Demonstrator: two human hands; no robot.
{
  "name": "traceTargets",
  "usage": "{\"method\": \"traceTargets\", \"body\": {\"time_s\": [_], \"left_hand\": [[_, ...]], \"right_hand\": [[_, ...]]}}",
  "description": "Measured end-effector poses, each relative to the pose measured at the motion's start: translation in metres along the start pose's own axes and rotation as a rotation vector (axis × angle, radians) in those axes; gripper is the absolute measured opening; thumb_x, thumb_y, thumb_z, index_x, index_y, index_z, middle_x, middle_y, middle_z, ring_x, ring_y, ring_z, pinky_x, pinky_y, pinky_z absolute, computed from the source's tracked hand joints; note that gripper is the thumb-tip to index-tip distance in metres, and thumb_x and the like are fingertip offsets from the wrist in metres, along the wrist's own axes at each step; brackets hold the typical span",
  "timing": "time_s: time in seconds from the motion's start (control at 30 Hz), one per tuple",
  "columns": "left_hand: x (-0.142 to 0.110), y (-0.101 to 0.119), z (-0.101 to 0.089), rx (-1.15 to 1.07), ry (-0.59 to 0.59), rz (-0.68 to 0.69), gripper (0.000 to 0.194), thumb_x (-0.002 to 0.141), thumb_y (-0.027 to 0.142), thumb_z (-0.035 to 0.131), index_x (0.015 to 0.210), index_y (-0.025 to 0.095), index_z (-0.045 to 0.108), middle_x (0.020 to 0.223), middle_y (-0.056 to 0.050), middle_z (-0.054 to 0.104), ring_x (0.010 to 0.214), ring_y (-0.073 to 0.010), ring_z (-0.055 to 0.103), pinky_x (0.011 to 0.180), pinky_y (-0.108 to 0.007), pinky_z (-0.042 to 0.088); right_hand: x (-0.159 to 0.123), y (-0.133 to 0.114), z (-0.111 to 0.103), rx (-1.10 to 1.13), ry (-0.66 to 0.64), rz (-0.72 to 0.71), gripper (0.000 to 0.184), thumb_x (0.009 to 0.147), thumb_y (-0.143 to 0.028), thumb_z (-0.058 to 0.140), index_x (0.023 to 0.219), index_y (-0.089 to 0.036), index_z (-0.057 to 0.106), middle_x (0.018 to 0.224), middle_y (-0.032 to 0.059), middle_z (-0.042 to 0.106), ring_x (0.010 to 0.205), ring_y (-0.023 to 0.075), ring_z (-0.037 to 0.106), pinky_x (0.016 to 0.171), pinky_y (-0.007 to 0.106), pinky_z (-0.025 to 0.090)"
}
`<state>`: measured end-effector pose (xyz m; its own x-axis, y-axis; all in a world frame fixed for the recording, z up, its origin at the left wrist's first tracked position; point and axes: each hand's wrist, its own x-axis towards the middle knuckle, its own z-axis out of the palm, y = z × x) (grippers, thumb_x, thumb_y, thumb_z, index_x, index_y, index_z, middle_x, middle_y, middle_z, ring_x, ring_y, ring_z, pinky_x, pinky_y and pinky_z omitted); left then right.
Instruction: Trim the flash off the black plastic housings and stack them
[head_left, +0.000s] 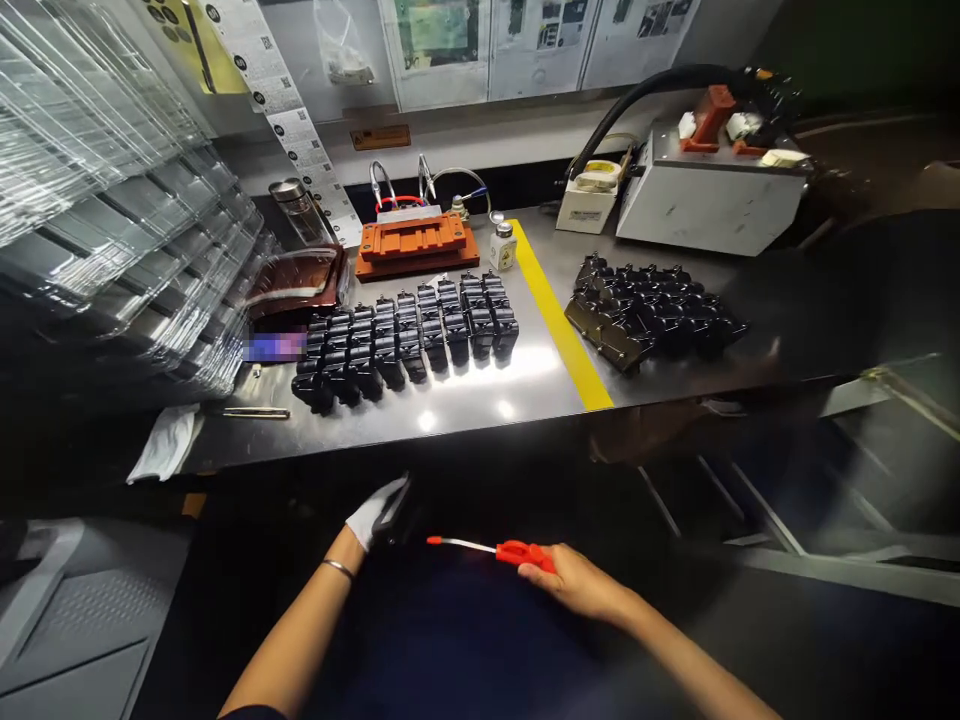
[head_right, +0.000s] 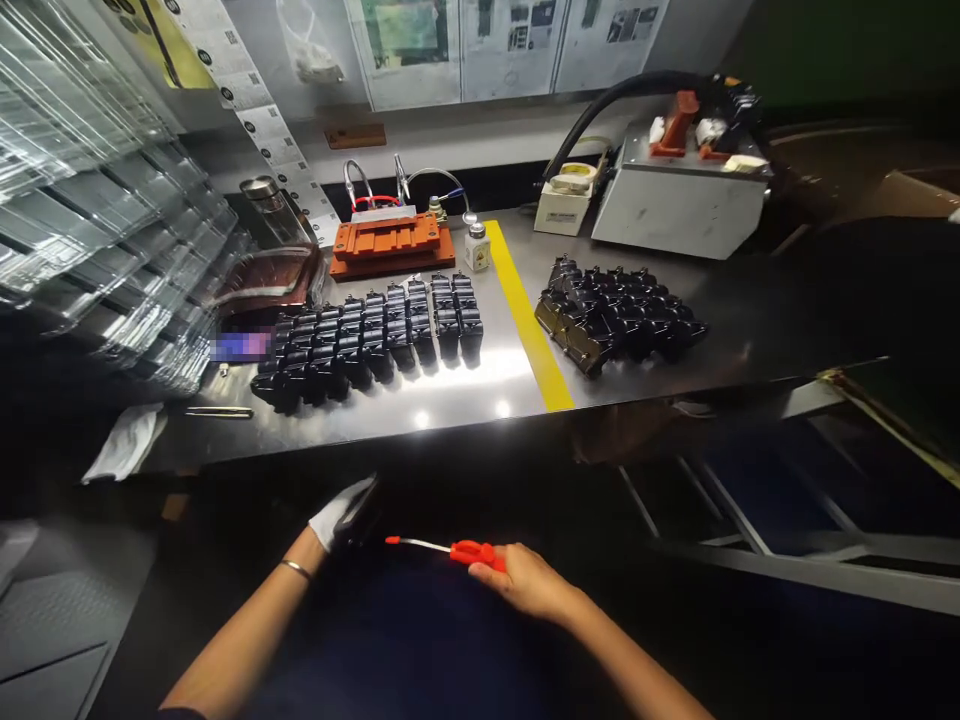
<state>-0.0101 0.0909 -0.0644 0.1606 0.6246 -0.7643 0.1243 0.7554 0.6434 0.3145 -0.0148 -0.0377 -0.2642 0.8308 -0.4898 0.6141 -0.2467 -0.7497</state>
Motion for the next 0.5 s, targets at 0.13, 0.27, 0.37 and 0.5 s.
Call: {"method": "traceTargets", "body": {"time_s": [0.13, 0.27, 0.37, 0.5], "left_hand": [[0.006, 0.002, -0.01, -0.049, 0.003, 0.013, 0.043, 0.077, 0.055, 0.064, 0.095, 0.016, 0.067, 0.087, -0.008, 0.074, 0.091, -0.0238, 0.068, 0.084, -0.033, 0.055], [0.014, 0.004, -0.011, 0.017, -0.068, -0.013, 0.047, 0.069, 0.055, 0.073, 0.089, 0.012, 0.069, 0.087, -0.011, 0.073, 0.083, -0.0243, 0.069, 0.078, -0.034, 0.055], [0.018, 0.011, -0.009, 0.119, -0.098, 0.026, 0.048, 0.066, 0.051, 0.077, 0.092, 0.011, 0.069, 0.093, -0.013, 0.073, 0.089, -0.0261, 0.068, 0.082, -0.035, 0.054], [0.02, 0.018, -0.009, 0.35, -0.011, 0.182, 0.047, 0.056, 0.029, 0.084, 0.099, 0.016, 0.068, 0.111, -0.012, 0.07, 0.117, -0.0305, 0.057, 0.1, -0.037, 0.043]], "right_hand": [[0.004, 0.003, 0.0, -0.017, 0.024, 0.063, 0.045, 0.083, -0.062, 0.049, 0.106, -0.03, 0.071, 0.074, -0.0023, 0.071, 0.071, 0.0201, 0.065, 0.067, 0.027, 0.049], [0.008, 0.008, 0.006, 0.015, -0.027, 0.045, 0.05, 0.084, -0.062, 0.047, 0.115, -0.029, 0.068, 0.089, -0.0004, 0.074, 0.084, 0.0234, 0.067, 0.076, 0.03, 0.05], [0.009, 0.009, 0.005, 0.01, -0.004, 0.08, 0.054, 0.088, -0.061, 0.04, 0.122, -0.028, 0.064, 0.095, 0.0013, 0.074, 0.091, 0.0251, 0.066, 0.081, 0.033, 0.05], [0.007, 0.009, 0.001, 0.039, 0.008, 0.015, 0.052, 0.087, -0.062, 0.041, 0.114, -0.028, 0.07, 0.088, 0.0008, 0.073, 0.083, 0.0225, 0.067, 0.075, 0.03, 0.051]]}}
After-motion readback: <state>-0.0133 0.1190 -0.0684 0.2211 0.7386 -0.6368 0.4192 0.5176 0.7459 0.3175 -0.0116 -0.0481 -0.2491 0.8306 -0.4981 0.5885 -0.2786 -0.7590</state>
